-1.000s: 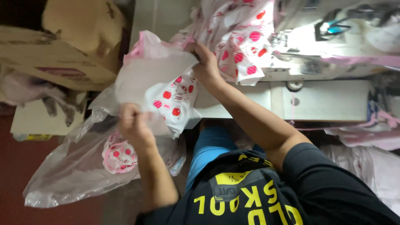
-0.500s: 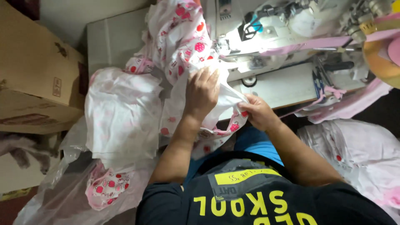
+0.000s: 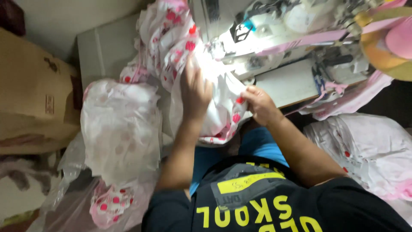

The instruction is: Inspecting and sorting baby garments on a sewing factory floor

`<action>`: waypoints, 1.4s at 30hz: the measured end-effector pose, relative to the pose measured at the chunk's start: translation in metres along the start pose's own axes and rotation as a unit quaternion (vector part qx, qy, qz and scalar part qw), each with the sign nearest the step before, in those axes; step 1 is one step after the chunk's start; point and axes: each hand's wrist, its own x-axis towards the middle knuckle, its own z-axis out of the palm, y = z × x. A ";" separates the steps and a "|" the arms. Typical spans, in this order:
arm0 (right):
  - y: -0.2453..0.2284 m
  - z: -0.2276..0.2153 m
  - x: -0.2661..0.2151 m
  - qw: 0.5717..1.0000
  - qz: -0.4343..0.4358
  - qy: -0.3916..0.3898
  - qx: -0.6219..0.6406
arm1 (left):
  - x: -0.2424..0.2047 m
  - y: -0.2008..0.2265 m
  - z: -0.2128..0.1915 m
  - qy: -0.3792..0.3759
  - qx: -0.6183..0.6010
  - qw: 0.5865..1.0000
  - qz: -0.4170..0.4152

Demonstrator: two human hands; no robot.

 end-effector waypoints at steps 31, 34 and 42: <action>0.005 0.030 -0.009 0.983 -0.124 -0.086 -0.102 | -0.114 0.001 -0.018 -0.059 0.064 0.993 -0.078; 0.025 0.016 -0.003 0.981 -0.145 -0.073 -0.102 | -0.151 -0.017 -0.010 -0.090 0.072 0.990 -0.086; 0.010 0.030 0.041 0.937 -0.298 -0.047 -0.176 | -0.050 -0.015 -0.062 -0.091 0.010 0.990 -0.105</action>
